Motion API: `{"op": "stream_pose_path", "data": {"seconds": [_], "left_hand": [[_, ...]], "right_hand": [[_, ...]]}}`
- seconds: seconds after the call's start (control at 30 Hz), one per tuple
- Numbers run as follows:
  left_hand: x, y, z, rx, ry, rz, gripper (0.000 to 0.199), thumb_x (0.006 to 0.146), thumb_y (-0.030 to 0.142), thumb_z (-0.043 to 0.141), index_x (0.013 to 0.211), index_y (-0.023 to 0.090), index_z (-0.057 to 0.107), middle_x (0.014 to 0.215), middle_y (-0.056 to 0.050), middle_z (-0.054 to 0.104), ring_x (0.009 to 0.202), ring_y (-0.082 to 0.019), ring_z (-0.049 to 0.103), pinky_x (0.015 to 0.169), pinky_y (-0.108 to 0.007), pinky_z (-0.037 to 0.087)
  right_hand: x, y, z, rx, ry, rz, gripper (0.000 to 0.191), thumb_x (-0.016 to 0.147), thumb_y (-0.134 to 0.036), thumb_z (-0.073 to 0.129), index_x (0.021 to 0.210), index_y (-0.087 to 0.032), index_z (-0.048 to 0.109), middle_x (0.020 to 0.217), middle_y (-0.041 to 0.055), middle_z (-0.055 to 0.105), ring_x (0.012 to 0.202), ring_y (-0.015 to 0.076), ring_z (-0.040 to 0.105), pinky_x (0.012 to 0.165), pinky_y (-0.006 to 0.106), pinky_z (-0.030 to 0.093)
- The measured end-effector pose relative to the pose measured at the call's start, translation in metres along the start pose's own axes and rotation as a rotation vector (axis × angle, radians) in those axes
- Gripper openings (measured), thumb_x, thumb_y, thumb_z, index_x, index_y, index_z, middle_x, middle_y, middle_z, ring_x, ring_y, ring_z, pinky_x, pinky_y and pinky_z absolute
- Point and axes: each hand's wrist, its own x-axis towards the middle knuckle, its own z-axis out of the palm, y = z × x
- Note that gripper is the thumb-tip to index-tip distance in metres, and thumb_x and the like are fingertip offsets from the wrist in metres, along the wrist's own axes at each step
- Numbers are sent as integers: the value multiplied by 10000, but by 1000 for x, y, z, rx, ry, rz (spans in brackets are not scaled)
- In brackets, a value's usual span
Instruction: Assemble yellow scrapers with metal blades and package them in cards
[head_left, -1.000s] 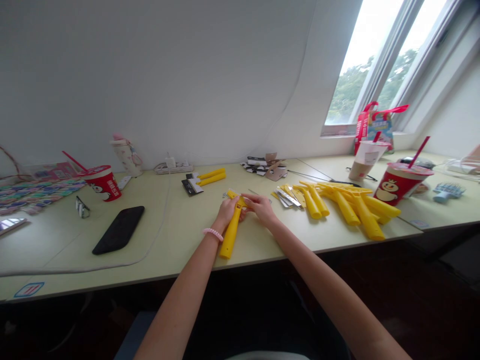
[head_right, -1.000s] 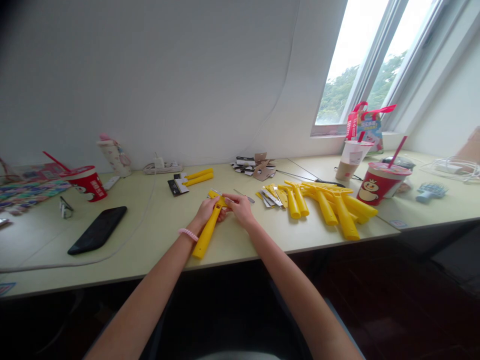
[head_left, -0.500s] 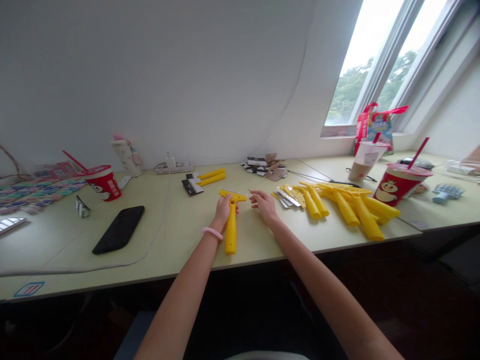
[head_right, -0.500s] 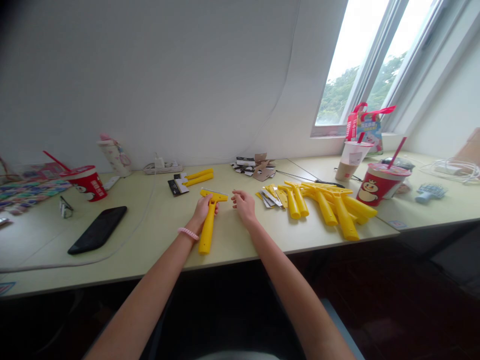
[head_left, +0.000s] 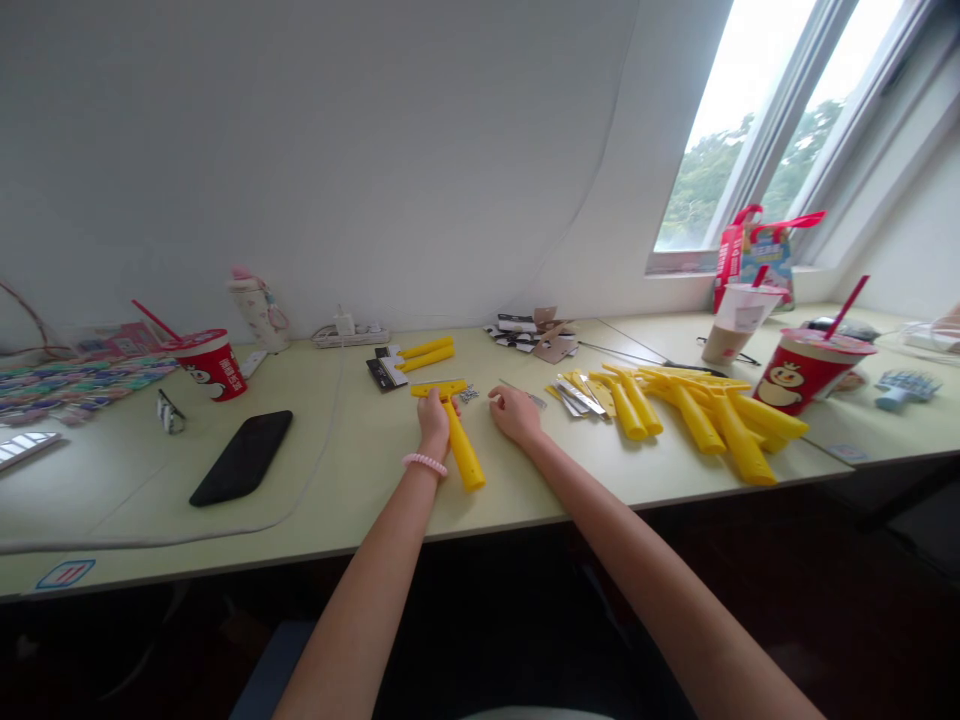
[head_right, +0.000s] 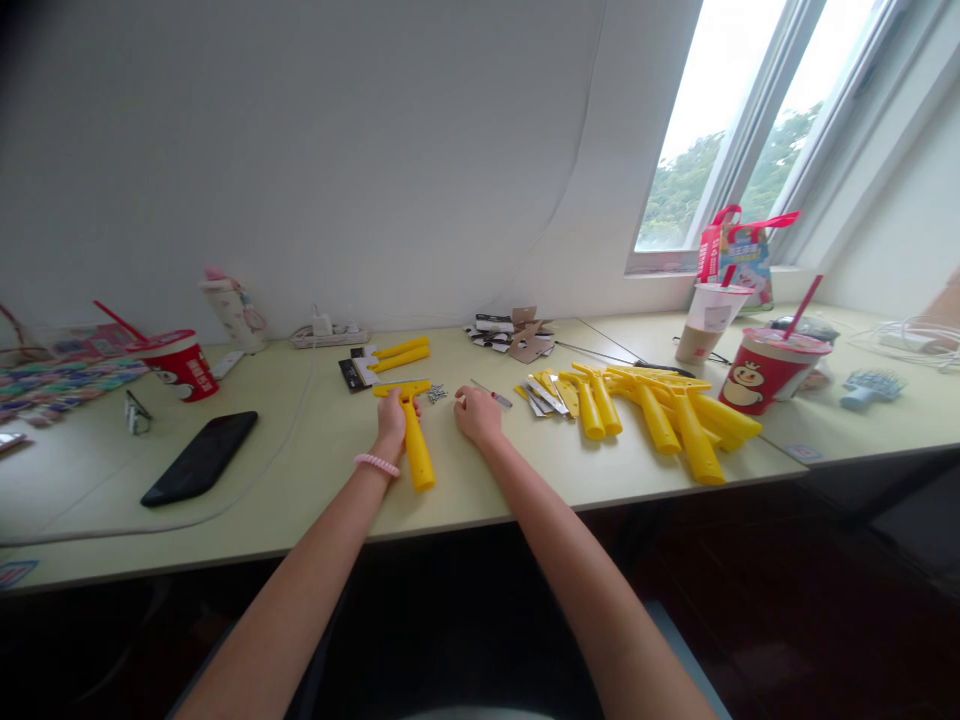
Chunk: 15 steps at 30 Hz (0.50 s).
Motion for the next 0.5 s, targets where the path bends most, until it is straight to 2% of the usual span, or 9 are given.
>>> {"op": "stream_pose_path", "data": {"seconds": [0.17, 0.27, 0.37, 0.5], "left_hand": [[1, -1, 0, 26, -18, -15, 122, 709, 260, 386, 633, 171, 419, 446, 27, 463, 335, -79, 409, 361, -195, 318], [2, -2, -1, 48, -49, -8, 138, 711, 261, 381, 623, 167, 432, 434, 25, 459, 334, -81, 414, 360, -194, 322], [2, -3, -1, 44, -56, -4, 151, 714, 283, 395, 625, 168, 437, 434, 26, 462, 335, -82, 420, 364, -193, 323], [2, -3, 0, 47, -55, -12, 143, 719, 279, 399, 645, 166, 444, 447, 25, 470, 342, -86, 428, 372, -198, 331]], "right_hand": [[14, -9, 6, -37, -17, 102, 286, 803, -227, 431, 1021, -264, 612, 975, 21, 649, 895, 181, 572, 693, 258, 386], [15, -19, 10, -98, 12, 12, 308, 843, -206, 378, 1026, -250, 621, 1030, 39, 621, 920, 160, 563, 701, 240, 388], [13, -25, 12, -208, -20, -112, 316, 865, -197, 356, 985, -223, 647, 1029, 66, 607, 939, 157, 554, 696, 227, 390], [11, -26, 12, -260, -44, -184, 314, 866, -192, 366, 924, -210, 673, 987, 80, 618, 936, 169, 553, 688, 225, 392]]}}
